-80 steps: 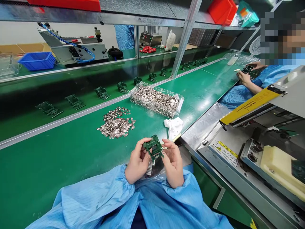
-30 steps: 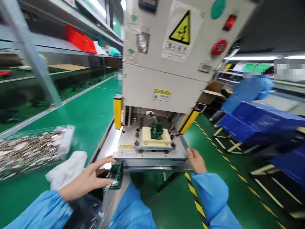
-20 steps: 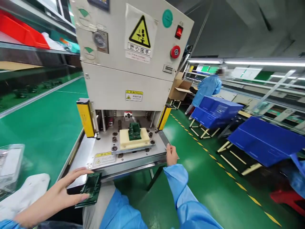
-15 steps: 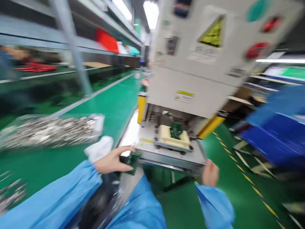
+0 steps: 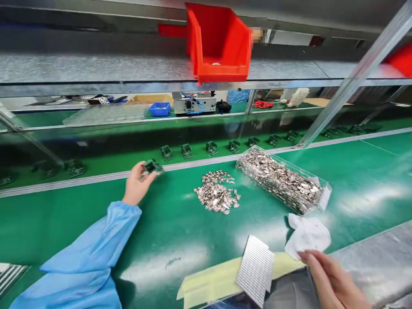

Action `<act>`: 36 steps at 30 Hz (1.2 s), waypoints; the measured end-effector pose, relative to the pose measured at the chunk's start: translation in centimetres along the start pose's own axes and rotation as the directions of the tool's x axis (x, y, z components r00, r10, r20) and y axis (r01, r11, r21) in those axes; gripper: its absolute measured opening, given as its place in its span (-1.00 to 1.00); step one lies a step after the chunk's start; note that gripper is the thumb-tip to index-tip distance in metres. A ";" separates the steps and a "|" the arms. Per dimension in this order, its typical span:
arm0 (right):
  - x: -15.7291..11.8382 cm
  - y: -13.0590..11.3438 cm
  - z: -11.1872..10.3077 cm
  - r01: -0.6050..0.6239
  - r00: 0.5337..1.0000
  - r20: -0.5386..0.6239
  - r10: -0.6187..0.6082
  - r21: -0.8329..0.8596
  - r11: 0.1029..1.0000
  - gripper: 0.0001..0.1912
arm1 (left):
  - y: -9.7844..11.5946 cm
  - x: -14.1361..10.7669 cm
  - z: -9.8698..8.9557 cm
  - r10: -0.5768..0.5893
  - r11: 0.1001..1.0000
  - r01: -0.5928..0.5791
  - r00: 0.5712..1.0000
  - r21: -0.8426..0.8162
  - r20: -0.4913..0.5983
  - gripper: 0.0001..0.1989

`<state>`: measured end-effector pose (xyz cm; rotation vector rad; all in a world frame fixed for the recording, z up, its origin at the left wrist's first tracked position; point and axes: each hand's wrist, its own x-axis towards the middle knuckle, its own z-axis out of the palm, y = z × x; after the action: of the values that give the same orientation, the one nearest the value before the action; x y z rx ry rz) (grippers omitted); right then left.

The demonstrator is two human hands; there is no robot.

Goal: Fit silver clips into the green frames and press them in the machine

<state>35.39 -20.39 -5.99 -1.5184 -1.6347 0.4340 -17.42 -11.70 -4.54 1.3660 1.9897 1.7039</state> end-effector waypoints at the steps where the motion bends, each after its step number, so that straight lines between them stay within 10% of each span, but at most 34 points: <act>1: 1.5 -1.2 1.0 0.017 0.999 0.042 -0.017 -0.013 1.000 -0.66 | -2.1 1.9 -1.2 -0.032 0.997 0.037 0.996 0.063 -0.077 -0.33; 6: 11.5 -6.8 9.8 0.127 0.928 0.357 -0.107 -0.033 0.991 -0.65 | -7.6 9.7 -2.4 -0.116 0.979 0.140 0.980 0.146 -0.160 -0.27; 12: 21.0 -9.0 19.1 0.201 0.932 0.342 -0.118 -0.220 0.954 -0.73 | -9.3 11.7 -1.2 -0.044 0.978 0.072 0.989 0.197 -0.141 -0.26; 15: 23.2 -9.5 21.8 0.259 0.924 0.349 -0.159 -0.259 0.930 -0.71 | -10.8 11.5 -5.5 0.027 0.950 0.095 0.924 0.297 -0.382 -0.25; 19: 25.2 -8.2 24.2 0.308 0.899 0.404 -0.169 -0.309 0.900 -0.65 | -13.6 12.1 -14.2 0.048 0.827 0.363 0.715 0.429 -0.697 -0.14; 24: 26.7 -5.7 25.4 0.225 0.902 0.426 -0.062 -0.343 0.912 -0.77 | -17.1 14.3 -20.2 -0.051 0.812 0.430 0.725 0.394 -0.686 -0.18; 29: 26.4 -7.4 25.1 0.175 0.889 0.459 0.008 -0.354 0.919 -0.81 | -17.5 15.7 -20.5 -0.086 0.819 0.414 0.773 0.397 -0.629 -0.63; 36: 23.9 -11.9 24.9 0.349 0.821 0.567 -0.069 -0.402 0.847 -0.78 | -10.8 7.5 -14.3 0.039 0.872 0.259 0.810 0.416 -0.585 -0.39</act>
<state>10.92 6.61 -3.73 -1.6276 -2.4905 0.3441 -36.45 -15.11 -6.15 0.8381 2.9324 1.7882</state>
